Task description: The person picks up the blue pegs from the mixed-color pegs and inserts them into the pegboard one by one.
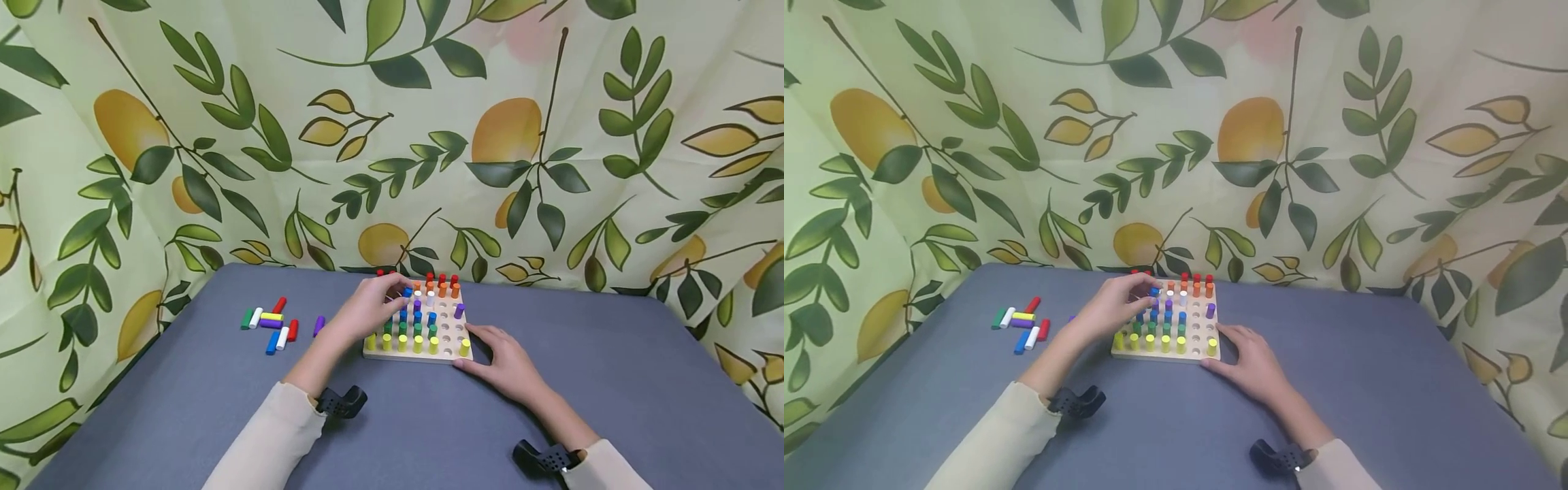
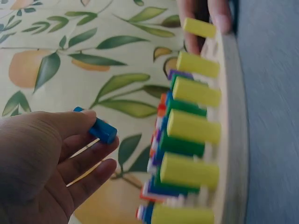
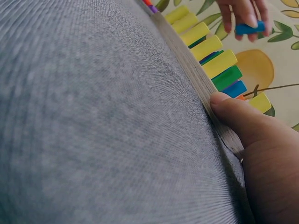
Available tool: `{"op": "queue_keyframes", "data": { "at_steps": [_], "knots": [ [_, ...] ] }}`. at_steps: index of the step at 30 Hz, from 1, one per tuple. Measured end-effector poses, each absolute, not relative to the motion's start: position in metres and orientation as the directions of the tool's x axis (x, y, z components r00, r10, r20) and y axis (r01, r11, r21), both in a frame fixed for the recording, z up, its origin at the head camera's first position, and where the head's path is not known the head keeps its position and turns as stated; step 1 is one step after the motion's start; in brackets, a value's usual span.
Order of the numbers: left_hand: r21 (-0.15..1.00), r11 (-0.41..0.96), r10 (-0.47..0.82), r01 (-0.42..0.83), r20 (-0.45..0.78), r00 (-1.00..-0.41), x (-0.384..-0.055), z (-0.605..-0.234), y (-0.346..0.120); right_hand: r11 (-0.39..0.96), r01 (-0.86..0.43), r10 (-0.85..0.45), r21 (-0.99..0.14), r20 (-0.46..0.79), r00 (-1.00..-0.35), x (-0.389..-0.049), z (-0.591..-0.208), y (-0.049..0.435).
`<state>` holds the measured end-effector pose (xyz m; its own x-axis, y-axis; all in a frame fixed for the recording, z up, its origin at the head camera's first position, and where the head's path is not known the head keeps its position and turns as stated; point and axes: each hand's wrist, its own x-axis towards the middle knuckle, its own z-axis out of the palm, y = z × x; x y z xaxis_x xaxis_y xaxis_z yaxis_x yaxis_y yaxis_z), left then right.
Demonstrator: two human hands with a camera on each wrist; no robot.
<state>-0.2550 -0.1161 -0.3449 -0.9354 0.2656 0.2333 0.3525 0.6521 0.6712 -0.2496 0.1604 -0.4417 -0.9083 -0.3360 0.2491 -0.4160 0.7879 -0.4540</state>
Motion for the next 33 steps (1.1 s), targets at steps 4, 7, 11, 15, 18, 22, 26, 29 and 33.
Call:
{"op": "queue_keyframes", "data": {
  "at_steps": [4,7,11,15,18,22,26,29,33],
  "knots": [
    [0.674,0.642,0.274,0.366,0.244,-0.930,-0.260,-0.342,-0.104,0.787,-0.418,-0.342,-0.454,0.243,-0.908,-0.250,-0.442,0.158],
    [0.656,0.658,0.281,0.370,0.243,-0.929,-0.262,-0.340,-0.097,0.781,-0.422,-0.344,-0.459,0.247,-0.906,-0.250,-0.441,0.157],
    [0.661,0.657,0.286,0.363,0.227,-0.931,-0.265,-0.336,-0.088,0.775,-0.429,-0.345,-0.464,0.259,-0.902,-0.251,-0.439,0.157],
    [0.675,0.648,0.292,0.352,0.206,-0.934,-0.268,-0.336,-0.079,0.772,-0.435,-0.346,-0.464,0.267,-0.899,-0.251,-0.439,0.157],
    [0.673,0.647,0.310,0.357,0.196,-0.930,-0.270,-0.336,-0.072,0.769,-0.438,-0.346,-0.466,0.273,-0.898,-0.251,-0.440,0.158],
    [0.671,0.645,0.323,0.366,0.194,-0.926,-0.273,-0.337,-0.065,0.767,-0.441,-0.342,-0.466,0.284,-0.896,-0.250,-0.440,0.159],
    [0.676,0.642,0.329,0.360,0.181,-0.927,-0.275,-0.339,-0.061,0.766,-0.444,-0.342,-0.464,0.290,-0.894,-0.250,-0.441,0.161],
    [0.681,0.646,0.325,0.346,0.165,-0.931,-0.276,-0.343,-0.059,0.767,-0.443,-0.341,-0.464,0.291,-0.894,-0.250,-0.442,0.160],
    [0.686,0.650,0.308,0.327,0.155,-0.939,-0.279,-0.352,-0.056,0.771,-0.438,-0.337,-0.463,0.287,-0.897,-0.249,-0.443,0.160]
  ]
}}
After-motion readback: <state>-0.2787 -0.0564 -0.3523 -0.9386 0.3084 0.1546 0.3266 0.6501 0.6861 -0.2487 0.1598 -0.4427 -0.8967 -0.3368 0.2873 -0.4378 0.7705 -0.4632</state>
